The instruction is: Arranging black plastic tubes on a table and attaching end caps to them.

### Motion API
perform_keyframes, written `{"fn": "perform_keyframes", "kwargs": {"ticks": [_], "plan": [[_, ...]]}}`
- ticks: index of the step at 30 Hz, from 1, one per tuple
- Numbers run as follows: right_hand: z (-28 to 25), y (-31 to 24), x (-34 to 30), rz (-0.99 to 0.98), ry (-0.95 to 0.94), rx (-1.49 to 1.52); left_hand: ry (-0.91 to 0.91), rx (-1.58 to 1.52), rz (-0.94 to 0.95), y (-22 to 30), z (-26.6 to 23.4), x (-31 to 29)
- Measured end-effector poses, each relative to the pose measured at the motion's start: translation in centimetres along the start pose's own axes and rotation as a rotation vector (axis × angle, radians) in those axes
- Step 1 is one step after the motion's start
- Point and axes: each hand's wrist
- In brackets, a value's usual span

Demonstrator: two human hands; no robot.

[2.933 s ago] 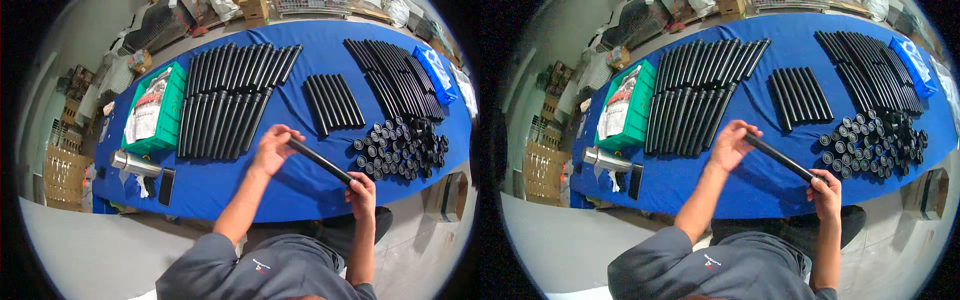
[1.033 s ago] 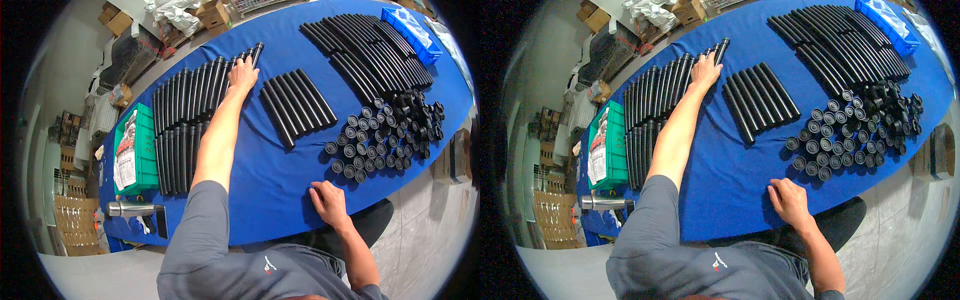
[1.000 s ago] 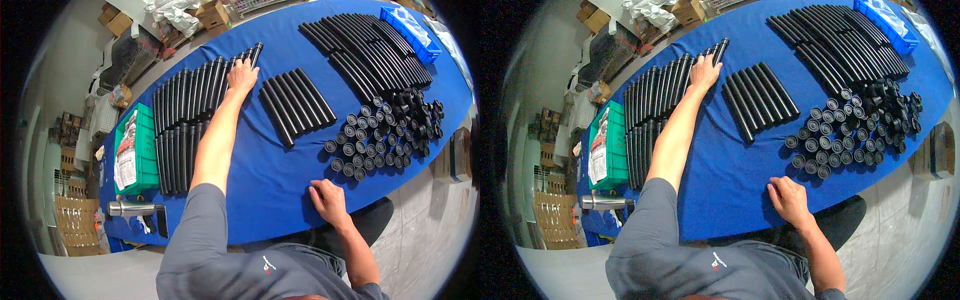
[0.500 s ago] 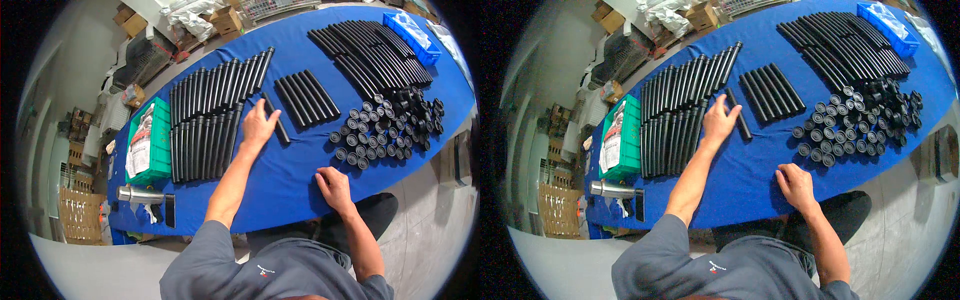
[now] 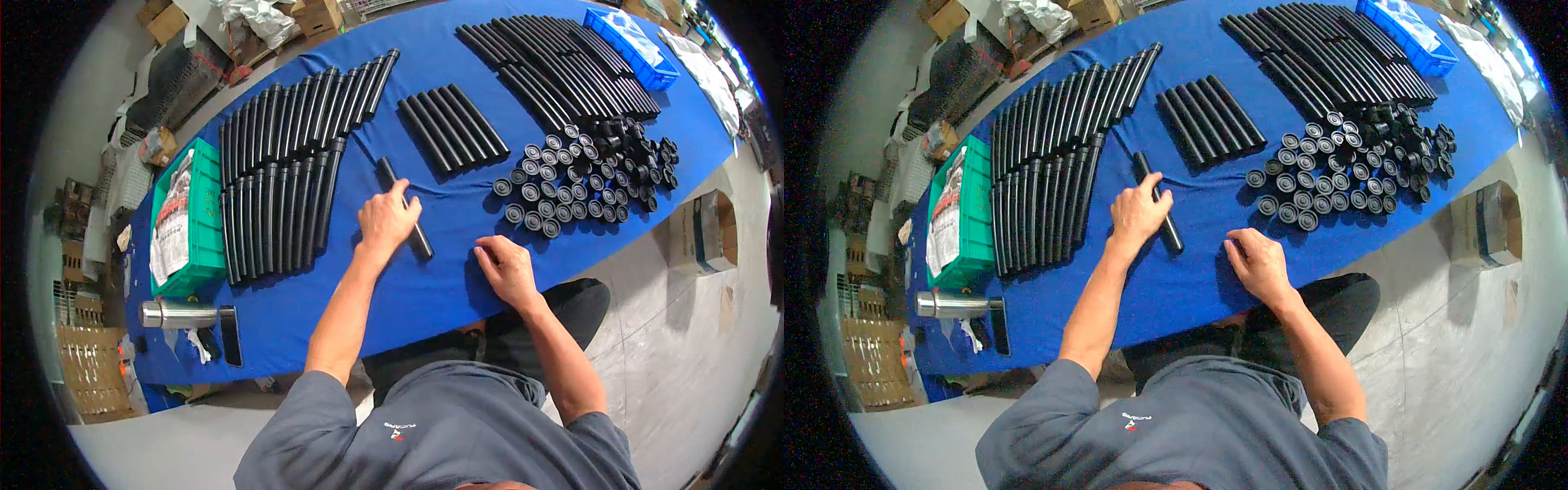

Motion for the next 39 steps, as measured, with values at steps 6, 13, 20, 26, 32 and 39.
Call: {"fn": "perform_keyframes", "kwargs": {"ticks": [6,13,20,26,32,39], "plan": [[0.8,0.2,0.3,-0.079,0.050,-0.070,0.168,-0.227,0.109,-0.7,1.3,-4.0],[-2.6,-3.5,6.9,-0.169,0.128,-0.772,0.175,-0.254,0.132,-1.6,0.9,-4.2],[-3.0,-0.2,10.0,-0.030,-0.154,-1.052,0.190,-0.324,0.159,-1.4,1.6,-4.0],[-1.7,-1.1,9.4,-0.261,-0.014,-0.851,0.245,-0.345,0.222,-1.8,1.5,-4.3],[0.4,-4.1,2.6,-0.055,-0.160,-0.495,0.267,-0.370,0.265,-1.4,1.0,-4.3],[1.6,-1.3,0.5,-0.001,-0.072,-0.469,0.227,-0.318,0.267,-0.6,0.8,-3.6]]}}
Point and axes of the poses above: each hand's wrist, its own x-axis towards the middle knuckle, its own z-axis out of the palm, y = z × x, and after that the axes turned 2 degrees about -y, right-handed
